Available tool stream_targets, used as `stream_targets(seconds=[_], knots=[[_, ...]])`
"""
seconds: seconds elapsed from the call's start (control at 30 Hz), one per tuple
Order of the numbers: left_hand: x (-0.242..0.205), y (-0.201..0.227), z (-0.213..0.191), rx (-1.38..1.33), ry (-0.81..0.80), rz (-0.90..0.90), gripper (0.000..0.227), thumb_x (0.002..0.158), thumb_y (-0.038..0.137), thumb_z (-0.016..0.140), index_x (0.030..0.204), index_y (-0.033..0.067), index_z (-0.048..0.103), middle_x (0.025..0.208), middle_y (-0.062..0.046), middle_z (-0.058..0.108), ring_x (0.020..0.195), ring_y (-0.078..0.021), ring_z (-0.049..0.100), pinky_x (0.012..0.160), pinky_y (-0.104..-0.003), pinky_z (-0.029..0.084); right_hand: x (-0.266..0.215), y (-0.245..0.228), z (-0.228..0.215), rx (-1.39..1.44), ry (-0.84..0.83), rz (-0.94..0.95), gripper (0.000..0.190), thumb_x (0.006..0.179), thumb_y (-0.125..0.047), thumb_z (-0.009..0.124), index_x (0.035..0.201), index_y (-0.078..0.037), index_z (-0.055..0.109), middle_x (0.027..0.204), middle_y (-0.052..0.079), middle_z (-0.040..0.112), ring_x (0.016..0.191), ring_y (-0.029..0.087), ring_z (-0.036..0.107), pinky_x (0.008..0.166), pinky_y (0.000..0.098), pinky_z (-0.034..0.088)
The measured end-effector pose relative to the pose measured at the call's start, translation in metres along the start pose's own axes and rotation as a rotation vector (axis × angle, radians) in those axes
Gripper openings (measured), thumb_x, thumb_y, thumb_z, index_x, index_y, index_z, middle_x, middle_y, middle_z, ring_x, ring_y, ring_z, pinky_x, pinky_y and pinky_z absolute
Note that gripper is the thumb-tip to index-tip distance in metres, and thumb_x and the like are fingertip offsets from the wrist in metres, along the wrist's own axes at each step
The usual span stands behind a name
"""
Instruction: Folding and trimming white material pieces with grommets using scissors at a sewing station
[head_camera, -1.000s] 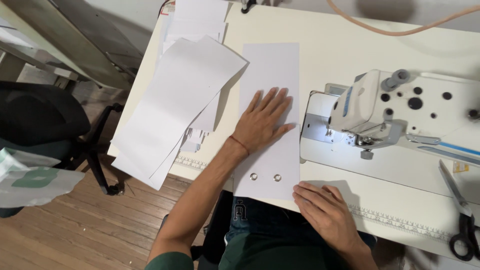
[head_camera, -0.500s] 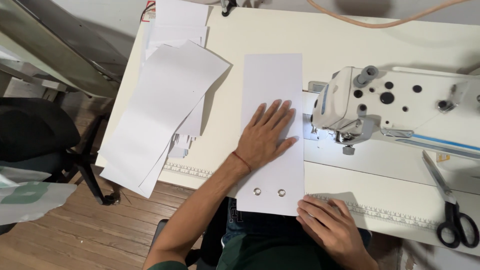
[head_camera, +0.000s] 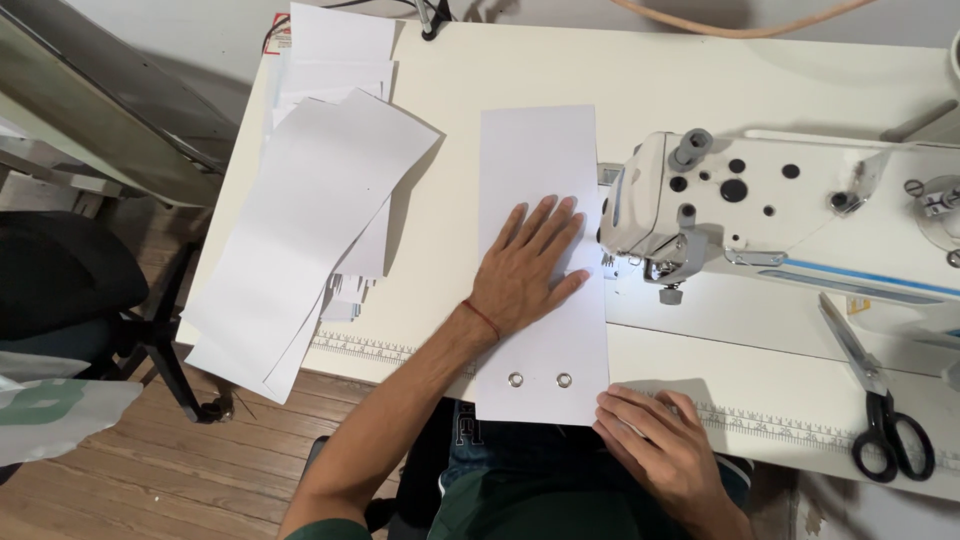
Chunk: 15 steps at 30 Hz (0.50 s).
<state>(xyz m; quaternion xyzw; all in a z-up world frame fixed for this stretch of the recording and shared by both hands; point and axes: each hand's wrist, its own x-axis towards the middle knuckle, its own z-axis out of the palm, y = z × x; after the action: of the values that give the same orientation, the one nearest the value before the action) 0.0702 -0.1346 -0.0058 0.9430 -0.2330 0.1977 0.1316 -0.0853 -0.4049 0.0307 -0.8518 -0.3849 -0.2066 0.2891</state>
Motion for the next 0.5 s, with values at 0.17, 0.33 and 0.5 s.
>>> stream_targets(seconds=[0.17, 0.33, 0.5], knots=[[0.008, -0.003, 0.004, -0.005, 0.003, 0.029, 0.073, 0.123, 0.058, 0.050, 0.175, 0.0079, 0.054, 0.186, -0.014, 0.048, 0.176, -0.0338, 0.042, 0.148, -0.056, 0.029, -0.007, 0.006, 0.006, -0.010, -0.005, 0.032, 0.009, 0.102, -0.013, 0.088, 0.110, -0.012, 0.087, 0.127, 0.002, 0.088, 0.126, 0.022, 0.083, 0.099, 0.0416, 0.054], [0.021, -0.010, 0.012, -0.018, 0.004, 0.059, 0.073, 0.123, 0.059, 0.047, 0.175, 0.0079, 0.055, 0.186, -0.013, 0.049, 0.176, -0.0335, 0.042, 0.148, -0.056, 0.029, -0.007, 0.010, 0.009, -0.017, -0.025, 0.073, 0.010, 0.105, -0.014, 0.084, 0.114, -0.013, 0.086, 0.133, 0.002, 0.087, 0.130, 0.022, 0.082, 0.102, 0.0432, 0.052], [0.032, -0.018, 0.022, -0.011, -0.039, 0.103, 0.075, 0.123, 0.061, 0.046, 0.178, 0.0103, 0.050, 0.189, -0.011, 0.044, 0.178, -0.0320, 0.039, 0.149, -0.055, 0.026, -0.007, 0.010, 0.012, -0.058, -0.032, 0.091, 0.012, 0.107, -0.013, 0.082, 0.118, -0.014, 0.087, 0.137, 0.001, 0.086, 0.132, 0.020, 0.080, 0.102, 0.0411, 0.050]])
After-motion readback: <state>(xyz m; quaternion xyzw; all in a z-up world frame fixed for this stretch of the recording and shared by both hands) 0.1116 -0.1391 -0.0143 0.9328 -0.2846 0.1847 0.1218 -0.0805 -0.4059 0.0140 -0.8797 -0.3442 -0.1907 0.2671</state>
